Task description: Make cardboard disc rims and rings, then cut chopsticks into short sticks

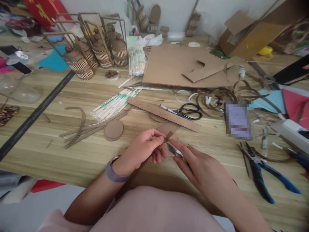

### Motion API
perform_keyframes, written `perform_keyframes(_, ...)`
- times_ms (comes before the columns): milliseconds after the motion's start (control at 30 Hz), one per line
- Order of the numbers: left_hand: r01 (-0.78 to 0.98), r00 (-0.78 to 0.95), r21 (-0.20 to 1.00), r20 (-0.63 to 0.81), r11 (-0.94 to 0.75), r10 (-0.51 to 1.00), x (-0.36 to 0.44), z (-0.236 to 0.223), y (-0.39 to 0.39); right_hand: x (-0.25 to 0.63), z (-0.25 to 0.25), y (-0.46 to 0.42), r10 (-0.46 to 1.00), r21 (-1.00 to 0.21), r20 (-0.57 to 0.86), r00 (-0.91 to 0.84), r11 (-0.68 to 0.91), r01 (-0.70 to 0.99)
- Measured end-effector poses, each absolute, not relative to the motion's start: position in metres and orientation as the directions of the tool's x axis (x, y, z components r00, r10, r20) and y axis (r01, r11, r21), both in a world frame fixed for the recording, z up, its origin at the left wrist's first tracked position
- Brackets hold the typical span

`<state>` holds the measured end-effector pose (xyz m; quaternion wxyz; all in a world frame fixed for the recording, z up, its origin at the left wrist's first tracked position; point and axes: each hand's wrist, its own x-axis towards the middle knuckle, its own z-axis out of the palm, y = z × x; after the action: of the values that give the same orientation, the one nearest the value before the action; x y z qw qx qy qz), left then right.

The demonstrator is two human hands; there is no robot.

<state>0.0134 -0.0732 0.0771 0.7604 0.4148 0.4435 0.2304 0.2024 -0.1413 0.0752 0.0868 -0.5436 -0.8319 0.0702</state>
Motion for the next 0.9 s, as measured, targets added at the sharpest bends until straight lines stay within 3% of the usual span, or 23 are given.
perform_keyframes(900,0.031,0.523,0.857,-0.452,0.514,0.722,0.0140,0.0718,-0.0748,0.2020,0.0736,-0.1412,0.911,-0.160,0.094,-0.402,0.413,0.897)
